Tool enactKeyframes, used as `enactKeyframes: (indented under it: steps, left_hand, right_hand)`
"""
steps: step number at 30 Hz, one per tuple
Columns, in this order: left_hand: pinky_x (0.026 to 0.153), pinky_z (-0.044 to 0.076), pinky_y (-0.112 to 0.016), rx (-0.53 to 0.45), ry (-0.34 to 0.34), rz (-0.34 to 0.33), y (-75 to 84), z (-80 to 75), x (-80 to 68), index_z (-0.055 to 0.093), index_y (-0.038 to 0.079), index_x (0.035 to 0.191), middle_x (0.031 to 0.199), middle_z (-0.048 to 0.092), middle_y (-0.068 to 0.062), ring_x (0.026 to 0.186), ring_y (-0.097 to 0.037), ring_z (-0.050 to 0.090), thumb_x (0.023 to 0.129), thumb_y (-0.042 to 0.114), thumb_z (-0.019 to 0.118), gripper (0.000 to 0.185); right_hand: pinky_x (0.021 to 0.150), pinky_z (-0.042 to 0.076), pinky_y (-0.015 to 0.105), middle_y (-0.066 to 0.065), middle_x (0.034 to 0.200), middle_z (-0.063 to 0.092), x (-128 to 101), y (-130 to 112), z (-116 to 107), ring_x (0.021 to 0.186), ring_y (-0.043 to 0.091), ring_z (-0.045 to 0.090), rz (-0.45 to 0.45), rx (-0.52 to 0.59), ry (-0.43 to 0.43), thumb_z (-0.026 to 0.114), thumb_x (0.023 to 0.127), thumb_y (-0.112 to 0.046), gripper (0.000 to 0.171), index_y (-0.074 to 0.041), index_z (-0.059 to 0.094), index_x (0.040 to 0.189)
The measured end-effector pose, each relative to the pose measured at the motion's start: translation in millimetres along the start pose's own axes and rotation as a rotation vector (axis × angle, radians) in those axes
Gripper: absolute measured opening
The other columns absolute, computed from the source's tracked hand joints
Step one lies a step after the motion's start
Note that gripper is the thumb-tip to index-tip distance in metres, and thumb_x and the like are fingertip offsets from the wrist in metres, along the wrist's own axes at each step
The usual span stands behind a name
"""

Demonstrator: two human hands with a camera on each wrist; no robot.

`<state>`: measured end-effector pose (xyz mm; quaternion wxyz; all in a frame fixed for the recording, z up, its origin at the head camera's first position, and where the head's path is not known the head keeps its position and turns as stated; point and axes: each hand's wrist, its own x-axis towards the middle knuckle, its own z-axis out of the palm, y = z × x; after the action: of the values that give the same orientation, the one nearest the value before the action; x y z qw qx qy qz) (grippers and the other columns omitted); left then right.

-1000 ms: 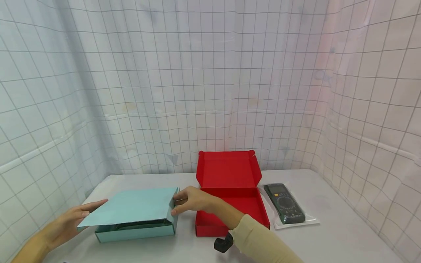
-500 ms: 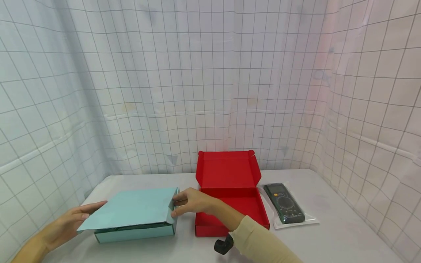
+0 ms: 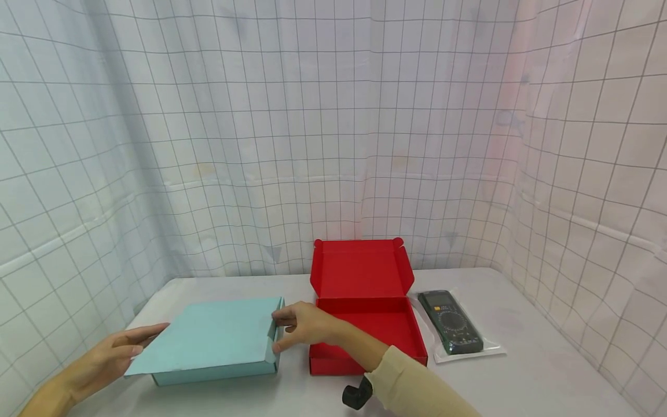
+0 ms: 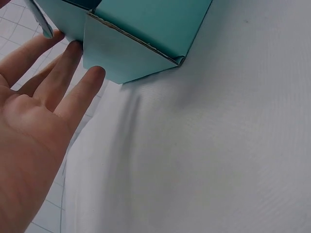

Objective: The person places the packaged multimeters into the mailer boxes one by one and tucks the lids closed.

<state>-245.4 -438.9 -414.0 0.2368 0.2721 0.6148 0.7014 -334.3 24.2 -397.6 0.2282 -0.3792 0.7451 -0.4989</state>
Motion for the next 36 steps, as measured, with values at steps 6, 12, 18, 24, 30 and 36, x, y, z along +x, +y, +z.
enactKeyframes:
  steps: [6, 12, 18, 24, 30, 36]
  left_hand:
    - [0.109, 0.037, -0.023, 0.032, 0.003, 0.008, -2.0, 1.2, -1.4, 0.030, 0.002, 0.162, 0.162, 0.039, 0.011, 0.143, 0.001, 0.034, 0.107, -0.003, 0.023, 0.055]
    - [0.110, 0.037, -0.022, 0.043, 0.015, -0.001, -1.7, 3.9, -0.8, 0.027, -0.002, 0.161, 0.161, 0.040, 0.010, 0.143, 0.004, 0.033, 0.109, -0.002, 0.024, 0.053]
    - [0.104, 0.040, -0.017, 0.180, 0.158, -0.081, 1.5, 9.4, 1.4, 0.026, -0.009, 0.158, 0.152, 0.048, 0.013, 0.134, 0.007, 0.042, 0.111, 0.004, 0.035, 0.050]
    - [0.099, 0.044, -0.016, 0.368, 0.322, -0.166, 2.3, 16.0, 6.7, 0.028, -0.014, 0.155, 0.153, 0.045, 0.001, 0.125, 0.009, 0.047, 0.110, 0.012, 0.049, 0.057]
    - [0.093, 0.047, -0.017, 0.472, 0.381, -0.219, 0.9, 21.7, 7.5, 0.035, -0.010, 0.154, 0.158, 0.038, -0.025, 0.120, 0.009, 0.051, 0.108, 0.017, 0.056, 0.057]
    - [0.092, 0.046, -0.016, 0.511, 0.401, -0.222, 0.1, 25.3, 7.7, 0.036, -0.009, 0.154, 0.158, 0.037, -0.026, 0.118, 0.010, 0.052, 0.108, 0.018, 0.057, 0.058]
  right_hand:
    - [0.099, 0.051, 0.028, 0.002, 0.147, 0.057, -1.2, -2.2, 1.3, 0.131, 0.022, 0.058, -0.016, -0.106, -0.015, 0.078, 0.092, -0.015, 0.063, -0.001, 0.054, 0.149]
    - [0.090, 0.055, 0.024, -0.003, 0.136, 0.065, 2.1, -6.3, 6.2, 0.120, 0.017, 0.065, -0.016, -0.237, 0.037, 0.075, 0.096, -0.029, 0.053, -0.005, 0.063, 0.142]
    - [0.082, 0.054, 0.019, -0.008, 0.123, 0.071, 9.0, -9.3, 12.8, 0.101, 0.008, 0.067, -0.052, -0.474, 0.113, 0.078, 0.094, -0.040, 0.050, -0.008, 0.071, 0.132]
    - [0.082, 0.053, 0.018, -0.007, 0.127, 0.070, 9.1, -11.2, 14.6, 0.106, 0.012, 0.066, -0.066, -0.616, 0.113, 0.079, 0.092, -0.040, 0.048, -0.011, 0.073, 0.130]
    - [0.094, 0.051, 0.022, -0.004, 0.139, 0.064, 8.7, -12.1, 16.5, 0.127, 0.014, 0.055, -0.088, -0.694, 0.094, 0.078, 0.092, -0.041, 0.051, -0.013, 0.072, 0.133]
    - [0.096, 0.051, 0.024, -0.007, 0.138, 0.064, 8.8, -13.7, 16.7, 0.130, 0.013, 0.054, -0.107, -0.696, 0.059, 0.079, 0.093, -0.037, 0.050, -0.012, 0.071, 0.135]
